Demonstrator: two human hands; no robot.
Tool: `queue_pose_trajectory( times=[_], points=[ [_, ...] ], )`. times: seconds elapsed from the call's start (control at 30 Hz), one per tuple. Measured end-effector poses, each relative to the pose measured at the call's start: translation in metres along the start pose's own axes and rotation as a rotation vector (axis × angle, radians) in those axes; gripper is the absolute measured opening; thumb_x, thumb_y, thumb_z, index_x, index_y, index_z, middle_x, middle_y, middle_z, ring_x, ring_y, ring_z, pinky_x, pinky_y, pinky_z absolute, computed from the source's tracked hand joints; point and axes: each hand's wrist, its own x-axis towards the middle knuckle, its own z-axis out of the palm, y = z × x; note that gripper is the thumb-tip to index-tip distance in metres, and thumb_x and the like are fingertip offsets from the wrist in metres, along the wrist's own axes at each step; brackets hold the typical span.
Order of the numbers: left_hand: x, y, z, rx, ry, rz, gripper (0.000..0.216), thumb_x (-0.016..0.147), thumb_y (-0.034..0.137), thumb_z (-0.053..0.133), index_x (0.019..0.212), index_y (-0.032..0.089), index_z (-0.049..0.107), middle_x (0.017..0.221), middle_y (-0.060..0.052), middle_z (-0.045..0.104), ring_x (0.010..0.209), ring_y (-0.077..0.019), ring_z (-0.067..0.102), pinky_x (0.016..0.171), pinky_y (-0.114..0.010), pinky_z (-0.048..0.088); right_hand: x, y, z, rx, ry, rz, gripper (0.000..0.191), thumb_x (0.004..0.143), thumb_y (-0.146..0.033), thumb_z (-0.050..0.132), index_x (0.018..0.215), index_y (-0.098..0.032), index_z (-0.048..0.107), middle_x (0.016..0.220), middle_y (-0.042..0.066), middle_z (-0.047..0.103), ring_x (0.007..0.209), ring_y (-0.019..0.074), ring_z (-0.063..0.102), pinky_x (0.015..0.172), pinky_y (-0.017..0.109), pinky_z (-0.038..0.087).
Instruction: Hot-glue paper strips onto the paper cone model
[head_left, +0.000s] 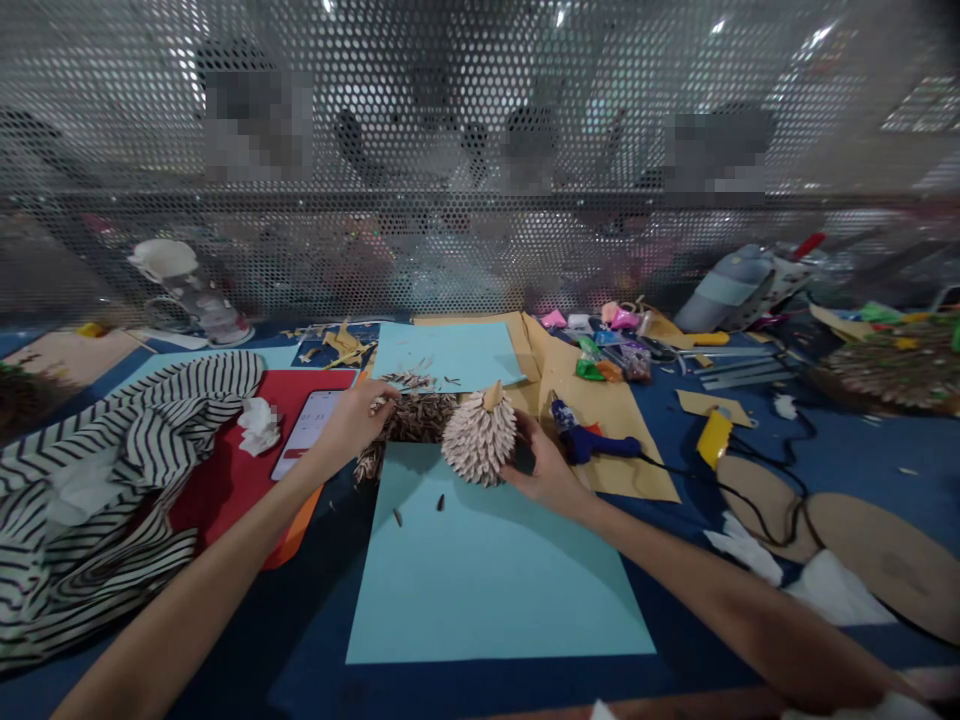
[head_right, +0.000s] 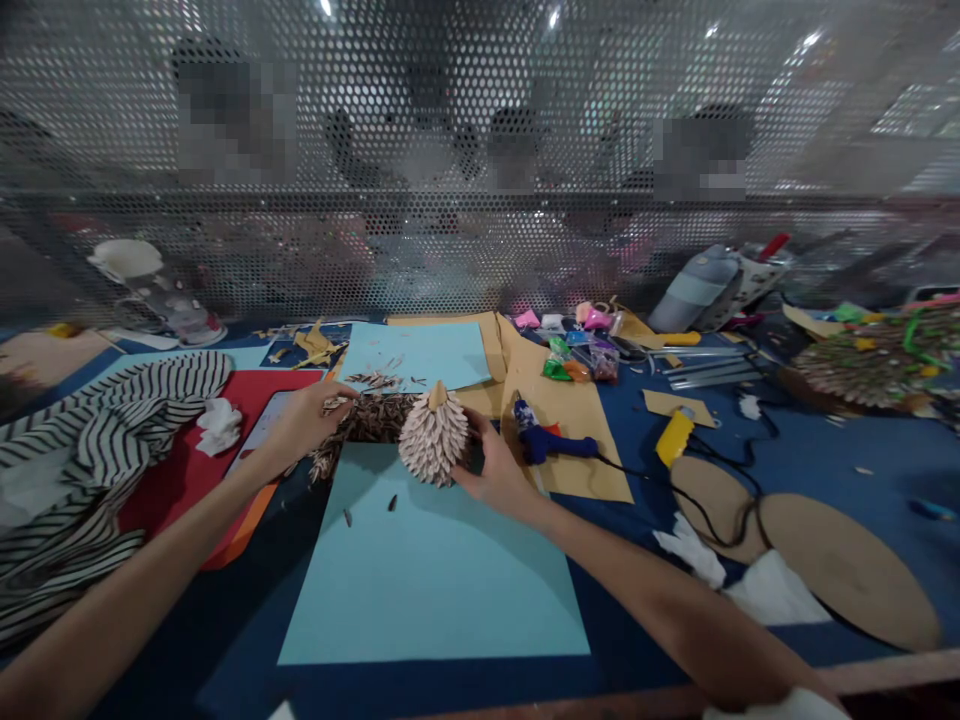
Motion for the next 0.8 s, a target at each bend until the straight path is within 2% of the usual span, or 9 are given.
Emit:
queue_pose_trajectory(
  times=[0.1,0.23,0.43,0.63,0.8],
  points=[
    [0.000,-0.004,0.007,0.005,-0.046,0.107,0.020,0.077,0.025,0.050,0.083,0.021,0.068,0.090,-0.007,0.068,0.086,-0.0224,0.061,0.079,-0.032,0.048,-0.001,0.001,0.000,-0.004,0.000,0.001,0.071,0.073,-0.021,0.063,0.136,-0.025,0.031,0.138,0.011,0.045,0.128,0.0292,0.043,0.106,0.048,0.038],
    [0.000,-0.012,0.015,0.033,-0.064,0.206,0.024,0.079,0.024,0.049,0.088,0.018,0.070,0.091,-0.009,0.066,0.087,-0.0223,0.059,0.081,-0.035,0.047,-0.001,-0.001,0.000,-0.010,0.005,-0.024,0.071,0.074,-0.020,0.062,0.137,-0.026,0.031,0.138,0.011,0.045,0.128,0.0286,0.043,0.107,0.047,0.037],
    [0.000,-0.019,0.019,0.074,-0.094,0.220,0.022,0.081,0.021,0.049,0.092,0.018,0.069,0.091,-0.009,0.064,0.086,-0.0213,0.059,0.078,-0.033,0.046,-0.001,-0.004,-0.001,-0.058,-0.004,-0.035,0.075,0.072,-0.017,0.062,0.139,-0.027,0.029,0.138,0.011,0.044,0.127,0.0281,0.044,0.107,0.047,0.036],
    [-0.002,-0.018,0.020,0.041,-0.041,0.258,0.020,0.083,0.023,0.049,0.086,0.017,0.067,0.086,-0.009,0.063,0.082,-0.0204,0.058,0.075,-0.032,0.045,0.000,-0.001,-0.002,-0.039,-0.009,-0.048,0.074,0.075,-0.018,0.061,0.140,-0.026,0.028,0.141,0.010,0.041,0.130,0.0275,0.040,0.108,0.046,0.036],
    [-0.001,-0.015,0.018,0.035,-0.058,0.184,0.028,0.086,0.032,0.044,0.079,0.017,0.066,0.080,-0.008,0.063,0.079,-0.0201,0.057,0.072,-0.031,0.044,-0.002,-0.001,-0.001,-0.054,-0.033,-0.055,0.077,0.074,-0.020,0.062,0.141,-0.029,0.026,0.141,0.010,0.041,0.130,0.0287,0.040,0.107,0.048,0.036]
  ],
)
